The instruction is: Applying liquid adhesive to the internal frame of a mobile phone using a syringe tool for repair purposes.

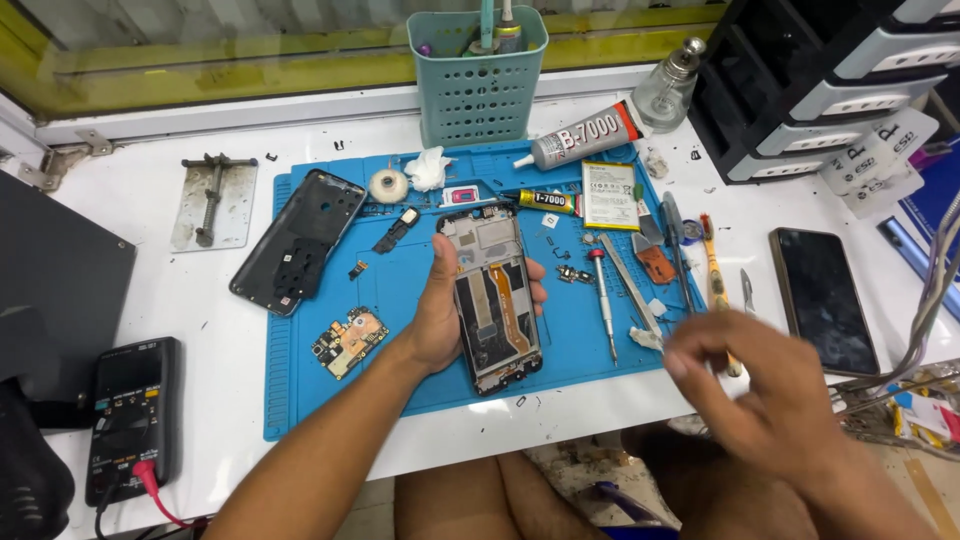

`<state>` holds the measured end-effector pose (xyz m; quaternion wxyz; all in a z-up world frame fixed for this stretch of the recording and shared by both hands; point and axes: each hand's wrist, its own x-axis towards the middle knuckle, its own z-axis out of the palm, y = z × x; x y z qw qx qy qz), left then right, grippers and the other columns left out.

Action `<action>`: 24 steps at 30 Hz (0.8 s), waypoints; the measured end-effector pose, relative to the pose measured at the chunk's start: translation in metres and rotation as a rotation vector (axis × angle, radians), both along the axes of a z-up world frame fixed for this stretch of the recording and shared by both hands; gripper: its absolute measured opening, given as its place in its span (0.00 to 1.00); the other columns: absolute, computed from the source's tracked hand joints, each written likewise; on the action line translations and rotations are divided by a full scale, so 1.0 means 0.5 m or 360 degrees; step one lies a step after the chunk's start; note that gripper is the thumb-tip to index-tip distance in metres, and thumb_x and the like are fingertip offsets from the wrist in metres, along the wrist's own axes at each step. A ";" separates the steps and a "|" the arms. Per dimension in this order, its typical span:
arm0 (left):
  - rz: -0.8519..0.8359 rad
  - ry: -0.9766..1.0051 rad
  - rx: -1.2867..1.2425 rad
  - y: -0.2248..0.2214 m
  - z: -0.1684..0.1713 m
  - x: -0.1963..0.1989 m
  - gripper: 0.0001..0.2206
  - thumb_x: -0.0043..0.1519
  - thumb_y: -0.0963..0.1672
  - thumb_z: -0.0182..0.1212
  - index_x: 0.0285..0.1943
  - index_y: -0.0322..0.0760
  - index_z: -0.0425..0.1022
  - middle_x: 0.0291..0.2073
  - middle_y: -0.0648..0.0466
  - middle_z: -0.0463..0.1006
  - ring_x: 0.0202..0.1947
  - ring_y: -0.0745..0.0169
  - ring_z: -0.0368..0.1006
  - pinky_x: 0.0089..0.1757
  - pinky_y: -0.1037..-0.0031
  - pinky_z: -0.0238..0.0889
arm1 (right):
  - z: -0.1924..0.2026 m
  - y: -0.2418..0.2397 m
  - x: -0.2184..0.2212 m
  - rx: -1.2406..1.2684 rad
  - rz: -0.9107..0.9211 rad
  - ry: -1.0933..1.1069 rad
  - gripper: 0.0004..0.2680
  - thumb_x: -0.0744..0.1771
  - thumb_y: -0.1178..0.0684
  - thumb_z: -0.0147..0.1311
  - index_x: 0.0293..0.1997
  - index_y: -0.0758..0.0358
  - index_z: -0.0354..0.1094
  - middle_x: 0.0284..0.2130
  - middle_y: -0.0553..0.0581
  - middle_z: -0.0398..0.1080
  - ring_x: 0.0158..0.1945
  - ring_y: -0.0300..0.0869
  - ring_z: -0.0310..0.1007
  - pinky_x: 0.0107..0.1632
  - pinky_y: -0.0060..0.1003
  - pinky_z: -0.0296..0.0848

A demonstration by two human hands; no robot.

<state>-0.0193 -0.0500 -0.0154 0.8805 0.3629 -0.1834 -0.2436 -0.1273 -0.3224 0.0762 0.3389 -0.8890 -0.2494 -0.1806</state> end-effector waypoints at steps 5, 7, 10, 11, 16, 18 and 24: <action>0.0013 -0.0008 0.0019 0.004 -0.001 0.004 0.42 0.59 0.67 0.39 0.62 0.31 0.69 0.51 0.40 0.78 0.47 0.50 0.79 0.50 0.57 0.75 | 0.081 0.099 0.305 -0.0366 0.0073 0.0034 0.14 0.71 0.52 0.47 0.64 0.62 0.65 0.55 0.63 0.71 0.50 0.51 0.69 0.50 0.50 0.67; 0.0003 -0.0029 0.0049 0.000 -0.001 0.001 0.43 0.58 0.67 0.38 0.58 0.29 0.73 0.49 0.41 0.79 0.46 0.52 0.79 0.50 0.60 0.75 | 0.096 0.140 0.405 -0.0440 0.0019 0.0126 0.16 0.71 0.56 0.45 0.69 0.64 0.61 0.63 0.66 0.66 0.62 0.58 0.65 0.60 0.60 0.61; 0.0095 -0.0031 0.0091 0.004 -0.002 0.002 0.42 0.58 0.67 0.39 0.61 0.29 0.70 0.51 0.41 0.78 0.46 0.50 0.79 0.49 0.57 0.76 | 0.105 0.189 0.538 -0.0216 -0.0107 0.0156 0.17 0.71 0.62 0.39 0.70 0.64 0.60 0.65 0.69 0.64 0.66 0.62 0.62 0.62 0.58 0.63; 0.0033 -0.0023 0.0148 0.005 -0.005 0.003 0.43 0.58 0.68 0.37 0.59 0.30 0.72 0.48 0.41 0.80 0.45 0.51 0.79 0.47 0.60 0.77 | 0.098 0.194 0.581 -0.0183 -0.0105 0.0092 0.17 0.70 0.63 0.40 0.69 0.61 0.61 0.61 0.67 0.68 0.63 0.60 0.65 0.60 0.55 0.65; -0.0040 -0.0042 0.0215 0.001 -0.002 0.003 0.43 0.58 0.68 0.34 0.57 0.32 0.76 0.45 0.44 0.81 0.45 0.54 0.79 0.47 0.64 0.75 | 0.137 0.255 0.644 -0.0262 -0.0141 0.0215 0.18 0.71 0.63 0.42 0.72 0.60 0.57 0.64 0.69 0.66 0.66 0.61 0.63 0.62 0.59 0.63; -0.0127 0.0017 0.0228 -0.003 -0.006 0.003 0.44 0.58 0.68 0.35 0.57 0.32 0.76 0.45 0.45 0.81 0.44 0.57 0.80 0.43 0.67 0.76 | 0.148 0.275 0.653 -0.0310 -0.0332 0.0486 0.17 0.71 0.59 0.46 0.71 0.51 0.62 0.63 0.68 0.64 0.56 0.53 0.72 0.60 0.58 0.66; -0.0178 0.0019 0.0178 -0.006 -0.019 0.003 0.44 0.59 0.69 0.35 0.59 0.33 0.75 0.47 0.46 0.80 0.46 0.58 0.78 0.43 0.68 0.75 | 0.139 0.270 0.677 -0.0197 -0.0438 0.0501 0.06 0.72 0.56 0.55 0.55 0.56 0.69 0.40 0.57 0.71 0.39 0.47 0.72 0.41 0.48 0.73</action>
